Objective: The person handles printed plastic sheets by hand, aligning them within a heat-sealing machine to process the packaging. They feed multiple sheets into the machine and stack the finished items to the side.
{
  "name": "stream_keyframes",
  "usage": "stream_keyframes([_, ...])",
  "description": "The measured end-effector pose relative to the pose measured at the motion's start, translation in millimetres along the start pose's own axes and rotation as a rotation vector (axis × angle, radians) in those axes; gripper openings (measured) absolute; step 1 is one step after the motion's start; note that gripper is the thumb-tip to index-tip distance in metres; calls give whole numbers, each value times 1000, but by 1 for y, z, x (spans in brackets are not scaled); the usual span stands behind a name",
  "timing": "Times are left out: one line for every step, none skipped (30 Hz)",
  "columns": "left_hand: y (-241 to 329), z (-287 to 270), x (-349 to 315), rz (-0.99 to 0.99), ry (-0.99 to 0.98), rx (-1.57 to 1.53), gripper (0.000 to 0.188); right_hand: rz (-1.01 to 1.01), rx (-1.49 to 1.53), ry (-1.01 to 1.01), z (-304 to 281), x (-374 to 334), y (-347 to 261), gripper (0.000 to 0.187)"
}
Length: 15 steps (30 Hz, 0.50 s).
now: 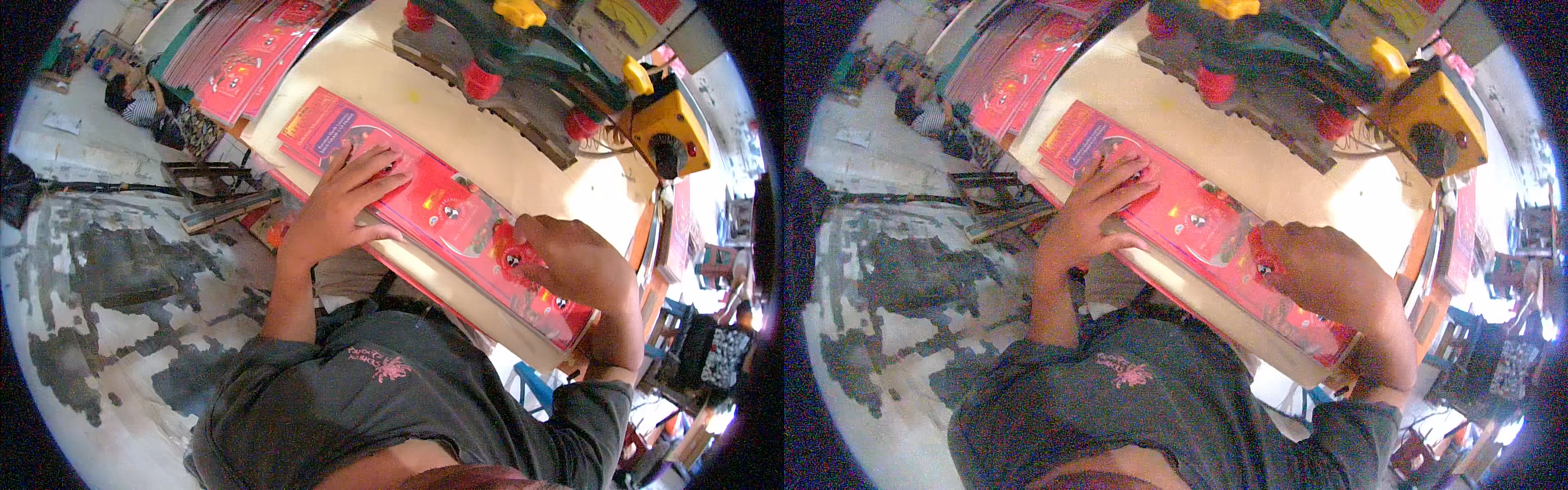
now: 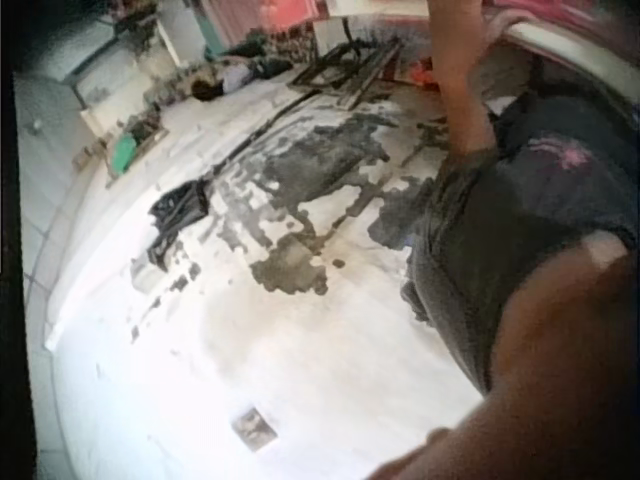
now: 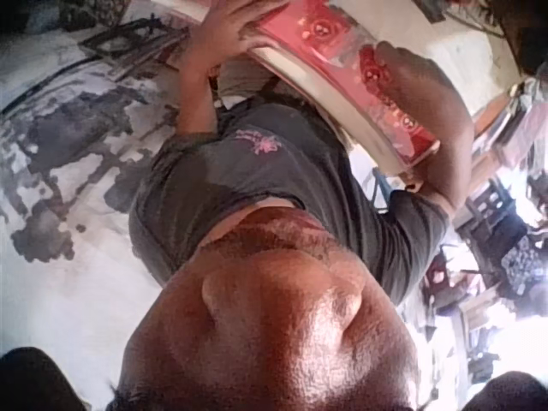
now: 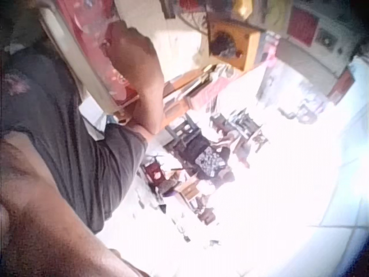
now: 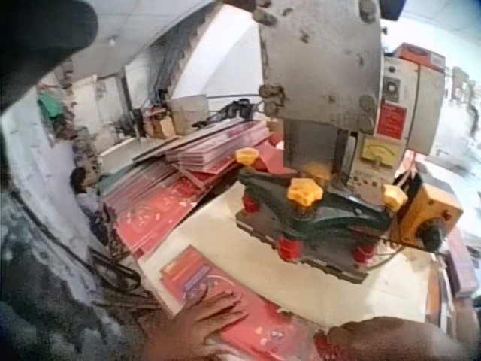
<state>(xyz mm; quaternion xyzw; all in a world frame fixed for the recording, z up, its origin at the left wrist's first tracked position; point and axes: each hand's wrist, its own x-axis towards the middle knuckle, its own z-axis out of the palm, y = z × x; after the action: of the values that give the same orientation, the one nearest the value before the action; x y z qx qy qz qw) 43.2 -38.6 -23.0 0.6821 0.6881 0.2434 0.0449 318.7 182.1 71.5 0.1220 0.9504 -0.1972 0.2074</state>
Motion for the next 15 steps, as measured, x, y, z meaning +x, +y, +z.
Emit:
stream_keyframes([-4, -1, -2, 1, 27, -37, 72, 3, 14, -17, -1, 0, -1, 35])
stream_keyframes([-8, -1, -5, -72, 85, -102, 67, 8, 28, -33, -2, 0, -2, 36])
stream_keyframes([-14, -4, -6, -138, 147, -164, 61, 14, 41, -41, -5, 1, -3, 36])
stream_keyframes([-19, -9, -6, -200, 209, -227, 56, 47, 39, -76, -8, 3, -6, 37])
stream_keyframes([-22, -16, -4, -205, 288, -193, 49, 25, 56, -70, -10, 2, -7, 37])
stream_keyframes([-24, -26, -1, -206, 372, -161, 41, 4, 67, -62, -11, -1, -8, 37])
stream_keyframes([-28, -35, 3, -205, 456, -130, 34, -16, 79, -54, -13, -2, -8, 37])
stream_keyframes([-35, -42, 7, -223, 489, -134, 32, 1, 36, -82, -12, -2, -8, 40])
stream_keyframes([-46, -48, 10, -239, 527, -137, 30, -18, 25, -84, -12, -1, -8, 40])
stream_keyframes([-56, -55, 18, -250, 562, -144, 28, -33, 17, -83, -13, -1, -7, 41])
stream_keyframes([-64, -64, 29, -231, 582, -128, 26, -45, 10, -82, -14, -1, -7, 41])
stream_keyframes([-71, -72, 38, -220, 600, -110, 25, -36, 49, -93, -16, -1, -7, 41])
stream_keyframes([-78, -80, 49, -204, 615, -97, 23, -27, 54, -75, -14, -2, -7, 41])
stream_keyframes([-87, -87, 62, -212, 624, -91, 24, -17, 59, -58, -11, -3, -6, 40])
stream_keyframes([-96, -95, 73, -225, 634, -78, 25, -15, 65, -40, -12, -5, -6, 39])
